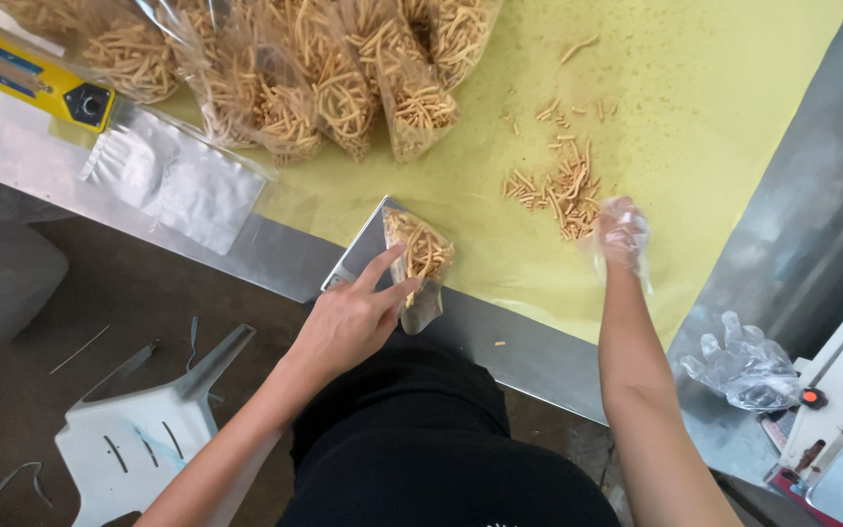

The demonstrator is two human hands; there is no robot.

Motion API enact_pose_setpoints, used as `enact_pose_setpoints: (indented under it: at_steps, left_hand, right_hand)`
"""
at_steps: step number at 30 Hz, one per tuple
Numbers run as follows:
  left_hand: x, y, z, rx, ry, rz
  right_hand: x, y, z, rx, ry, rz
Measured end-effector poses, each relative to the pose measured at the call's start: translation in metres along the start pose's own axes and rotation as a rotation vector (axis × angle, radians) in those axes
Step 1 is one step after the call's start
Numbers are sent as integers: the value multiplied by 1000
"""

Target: The person scoops thin fried snack sticks from a large pile on a yellow mat into small clear plastic bags. Each filled bag is placed on a digital scale to check the weight, then set aside. The process repeats continuously with multiple bags being filled and weighed.

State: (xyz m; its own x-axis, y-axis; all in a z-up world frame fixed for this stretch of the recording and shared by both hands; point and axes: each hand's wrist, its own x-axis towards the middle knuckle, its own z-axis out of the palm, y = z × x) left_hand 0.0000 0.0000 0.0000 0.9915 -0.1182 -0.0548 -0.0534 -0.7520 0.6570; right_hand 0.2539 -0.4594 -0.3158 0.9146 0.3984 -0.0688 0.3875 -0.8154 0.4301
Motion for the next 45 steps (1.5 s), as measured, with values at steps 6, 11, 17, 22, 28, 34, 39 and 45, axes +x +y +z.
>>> enact_pose_setpoints:
  at_steps: [6, 11, 17, 22, 28, 34, 39, 45]
  left_hand:
    - [-4, -3, -13, -13, 52, 76]
    - [-3, -11, -26, 10, 160, 125]
    - [5, -12, -24, -38, 191, 247]
    - [7, -17, -24, -57, 185, 260]
    - [2, -44, -31, -46, 182, 231]
    - [-9, -61, -44, -52, 185, 215]
    - [-22, -70, -54, -64, 150, 172]
    - [-43, -78, -58, -64, 127, 97]
  right_hand:
    - [-19, 13, -18, 218, 86, 179]
    - [-33, 6, -124, 989, 155, 397]
    - [-99, -57, -338, 1911, 343, 464]
    - [-107, -95, -417, 1989, -19, 62]
    - [-109, -155, -422, 1384, -309, -45]
    - [-111, -127, -392, 1234, 35, -134]
    - [-95, -3, -291, 770, -50, 289]
    - [-60, 15, -112, 727, -388, 574]
